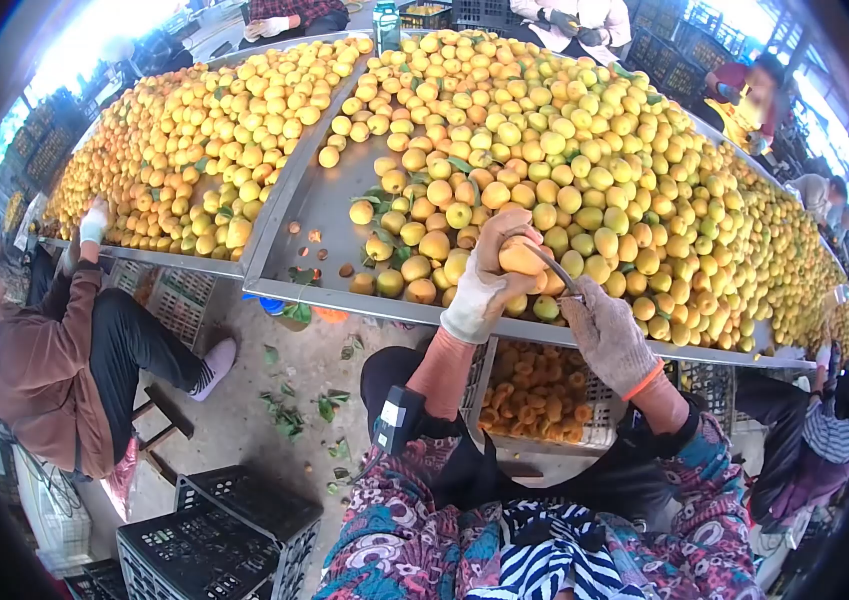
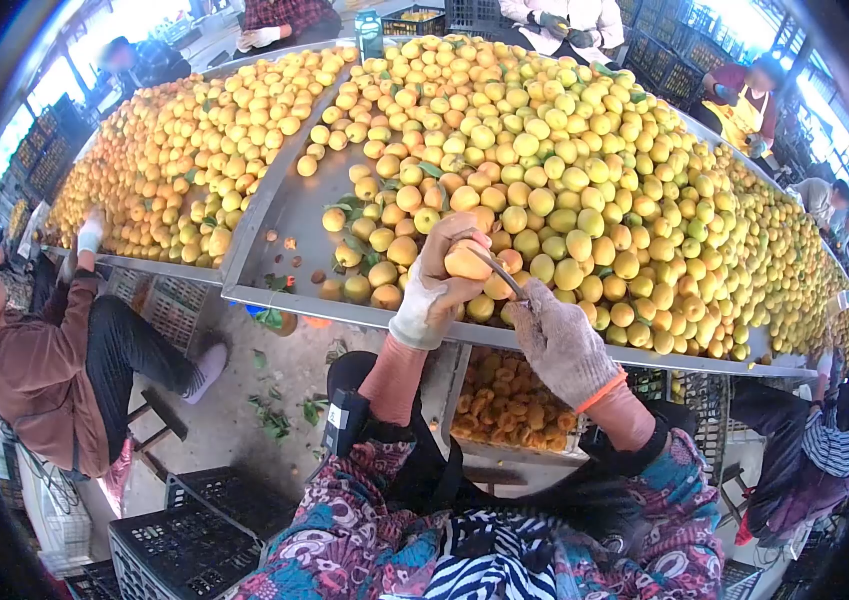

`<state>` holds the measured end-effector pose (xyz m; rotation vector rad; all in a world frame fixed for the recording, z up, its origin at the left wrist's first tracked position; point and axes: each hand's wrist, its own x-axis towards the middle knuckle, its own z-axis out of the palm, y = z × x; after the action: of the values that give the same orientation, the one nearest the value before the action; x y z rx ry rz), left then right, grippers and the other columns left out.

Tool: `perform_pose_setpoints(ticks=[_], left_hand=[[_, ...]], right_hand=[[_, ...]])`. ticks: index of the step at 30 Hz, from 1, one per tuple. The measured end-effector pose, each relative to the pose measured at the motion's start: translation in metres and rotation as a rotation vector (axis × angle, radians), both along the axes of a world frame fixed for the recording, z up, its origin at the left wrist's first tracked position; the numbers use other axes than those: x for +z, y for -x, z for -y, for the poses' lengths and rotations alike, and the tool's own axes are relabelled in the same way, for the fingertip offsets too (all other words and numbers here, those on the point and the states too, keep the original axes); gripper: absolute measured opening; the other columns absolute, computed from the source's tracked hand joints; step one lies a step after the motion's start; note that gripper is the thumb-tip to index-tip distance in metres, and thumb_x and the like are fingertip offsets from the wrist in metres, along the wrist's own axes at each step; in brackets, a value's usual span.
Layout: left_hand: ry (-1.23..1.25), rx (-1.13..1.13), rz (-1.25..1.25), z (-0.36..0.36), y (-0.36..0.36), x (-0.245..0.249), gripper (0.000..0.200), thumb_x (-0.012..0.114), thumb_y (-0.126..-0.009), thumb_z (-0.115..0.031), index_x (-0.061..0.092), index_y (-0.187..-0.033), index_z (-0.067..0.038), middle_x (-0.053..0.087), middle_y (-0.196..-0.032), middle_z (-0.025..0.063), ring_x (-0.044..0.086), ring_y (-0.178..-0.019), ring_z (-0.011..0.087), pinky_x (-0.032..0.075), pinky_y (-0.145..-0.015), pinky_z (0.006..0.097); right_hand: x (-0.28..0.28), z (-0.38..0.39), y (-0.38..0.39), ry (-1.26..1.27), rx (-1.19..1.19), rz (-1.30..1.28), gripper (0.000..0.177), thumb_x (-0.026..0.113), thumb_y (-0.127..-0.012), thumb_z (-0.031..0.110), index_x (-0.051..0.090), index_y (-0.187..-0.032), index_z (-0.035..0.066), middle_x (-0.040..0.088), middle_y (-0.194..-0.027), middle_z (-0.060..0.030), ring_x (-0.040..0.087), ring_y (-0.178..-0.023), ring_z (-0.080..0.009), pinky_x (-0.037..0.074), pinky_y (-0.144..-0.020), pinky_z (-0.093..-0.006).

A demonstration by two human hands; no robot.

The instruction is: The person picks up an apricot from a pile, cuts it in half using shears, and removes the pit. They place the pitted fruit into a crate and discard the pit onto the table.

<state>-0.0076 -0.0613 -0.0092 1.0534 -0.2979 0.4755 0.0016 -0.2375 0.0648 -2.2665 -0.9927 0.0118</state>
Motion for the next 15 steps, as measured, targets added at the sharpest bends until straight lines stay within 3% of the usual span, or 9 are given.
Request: perform_pose_setpoints(ticks=[11,15], left_hand=[[-0.196,0.061,0.026,-0.008,0.004,0.004,0.056,0.066,-0.067,-0.016,0.049,-0.119,-0.007,0.053,-0.104,0.0058,0.052,-0.099,0.0172,0.041,-0.093,0.0321],[-0.151,0.056,0.013,-0.008,0.004,0.005,0.055,0.065,-0.066,-0.014,0.05,-0.118,-0.005,0.053,-0.103,0.0057,0.052,-0.098,0.0169,0.041,-0.093,0.0319]], right_hand=[[0.016,0.004,0.0,0.083,0.023,-0.046,0.017,0.053,-0.093,0.015,0.049,-0.097,-0.001,0.057,-0.063,-0.0198,0.06,-0.059,-0.0376,0.044,-0.053,-0.0408],[0.013,0.004,0.0,0.086,0.002,-0.019,0.017,0.053,-0.093,0.015,0.05,-0.097,-0.001,0.057,-0.064,-0.0199,0.059,-0.059,-0.0375,0.044,-0.053,-0.0408]])
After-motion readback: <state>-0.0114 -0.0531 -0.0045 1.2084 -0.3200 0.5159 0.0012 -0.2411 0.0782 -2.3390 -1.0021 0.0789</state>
